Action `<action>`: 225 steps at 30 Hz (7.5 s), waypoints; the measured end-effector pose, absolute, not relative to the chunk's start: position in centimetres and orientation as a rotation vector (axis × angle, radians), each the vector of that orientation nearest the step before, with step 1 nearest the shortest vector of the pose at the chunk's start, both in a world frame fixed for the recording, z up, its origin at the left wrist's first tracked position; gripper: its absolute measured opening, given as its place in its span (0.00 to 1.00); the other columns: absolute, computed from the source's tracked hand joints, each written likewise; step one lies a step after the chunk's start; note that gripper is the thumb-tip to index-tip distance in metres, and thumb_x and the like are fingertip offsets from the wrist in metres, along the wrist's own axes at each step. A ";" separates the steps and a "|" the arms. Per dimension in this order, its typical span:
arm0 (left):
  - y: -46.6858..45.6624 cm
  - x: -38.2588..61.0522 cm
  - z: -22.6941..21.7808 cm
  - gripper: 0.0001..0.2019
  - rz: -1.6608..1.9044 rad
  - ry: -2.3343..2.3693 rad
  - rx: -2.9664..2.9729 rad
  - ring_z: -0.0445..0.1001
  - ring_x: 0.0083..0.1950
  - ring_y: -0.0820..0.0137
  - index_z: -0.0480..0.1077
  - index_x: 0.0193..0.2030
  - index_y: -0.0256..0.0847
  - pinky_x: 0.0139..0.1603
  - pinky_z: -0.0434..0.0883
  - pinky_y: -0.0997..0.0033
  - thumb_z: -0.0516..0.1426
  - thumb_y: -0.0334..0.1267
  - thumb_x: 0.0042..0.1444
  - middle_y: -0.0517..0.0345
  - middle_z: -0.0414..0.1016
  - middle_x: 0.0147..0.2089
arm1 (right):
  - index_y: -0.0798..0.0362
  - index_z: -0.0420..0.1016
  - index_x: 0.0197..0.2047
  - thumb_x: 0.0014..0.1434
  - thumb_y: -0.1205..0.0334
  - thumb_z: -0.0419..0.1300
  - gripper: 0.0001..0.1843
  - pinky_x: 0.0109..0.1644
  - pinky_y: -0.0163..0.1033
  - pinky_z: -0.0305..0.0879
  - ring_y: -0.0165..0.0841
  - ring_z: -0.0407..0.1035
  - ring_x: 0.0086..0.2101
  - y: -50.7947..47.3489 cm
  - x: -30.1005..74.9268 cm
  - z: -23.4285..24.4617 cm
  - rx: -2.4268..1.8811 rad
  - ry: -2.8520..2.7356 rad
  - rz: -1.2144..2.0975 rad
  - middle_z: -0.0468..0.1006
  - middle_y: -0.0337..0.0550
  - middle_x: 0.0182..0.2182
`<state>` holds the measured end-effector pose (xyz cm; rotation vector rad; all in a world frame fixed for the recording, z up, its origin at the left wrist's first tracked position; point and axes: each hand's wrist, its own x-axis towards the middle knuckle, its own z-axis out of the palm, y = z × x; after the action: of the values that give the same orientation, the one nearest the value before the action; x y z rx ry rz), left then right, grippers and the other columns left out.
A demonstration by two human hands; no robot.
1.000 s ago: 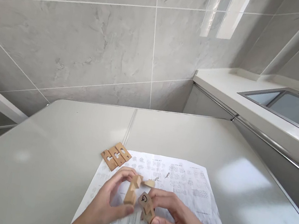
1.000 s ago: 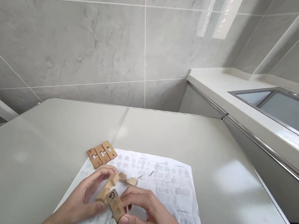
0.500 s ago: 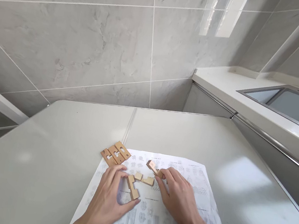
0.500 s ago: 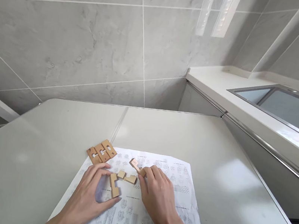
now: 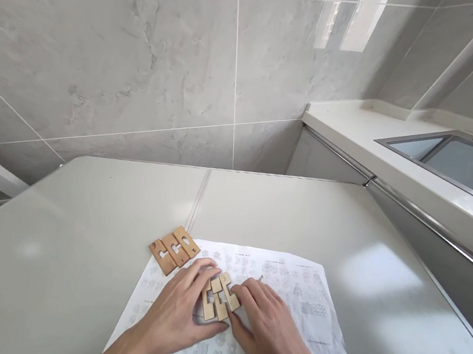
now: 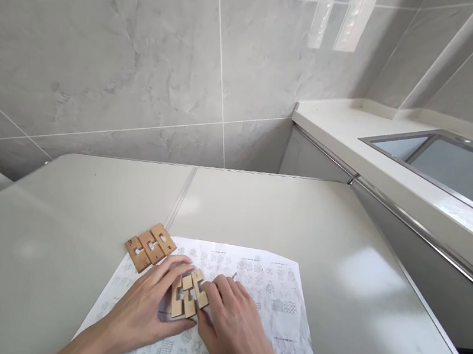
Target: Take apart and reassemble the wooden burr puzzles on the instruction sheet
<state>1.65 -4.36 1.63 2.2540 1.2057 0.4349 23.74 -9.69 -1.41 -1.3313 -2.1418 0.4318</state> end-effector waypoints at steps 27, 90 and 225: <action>-7.4 -10.2 2.7 0.23 0.641 1.627 2.267 0.86 0.44 0.63 0.79 0.56 0.50 0.40 0.84 0.74 0.72 0.54 0.57 0.55 0.81 0.53 | 0.50 0.65 0.60 0.68 0.78 0.55 0.22 0.42 0.50 0.80 0.43 0.79 0.39 -10.3 23.2 -1.9 -1.170 -2.229 0.468 0.81 0.47 0.44; 8.6 -11.2 0.3 0.17 0.854 1.795 1.838 0.67 0.30 0.69 0.79 0.38 0.42 0.33 0.64 0.71 0.58 0.53 0.67 0.59 0.79 0.32 | 0.48 0.72 0.53 0.72 0.76 0.50 0.17 0.33 0.43 0.76 0.40 0.79 0.32 -9.7 23.3 -4.9 -1.147 -2.081 0.495 0.82 0.46 0.39; -0.9 0.2 3.2 0.48 0.156 0.987 2.557 0.55 0.84 0.50 0.48 0.84 0.59 0.82 0.62 0.43 0.69 0.57 0.64 0.54 0.62 0.82 | 0.47 0.70 0.56 0.71 0.69 0.58 0.13 0.43 0.49 0.79 0.44 0.77 0.44 -8.5 24.9 -2.7 -1.409 -1.885 0.389 0.77 0.48 0.47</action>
<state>0.17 -0.92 3.19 2.5574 0.9875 0.1562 24.90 -8.54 -2.73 -1.4093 -1.8853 0.3886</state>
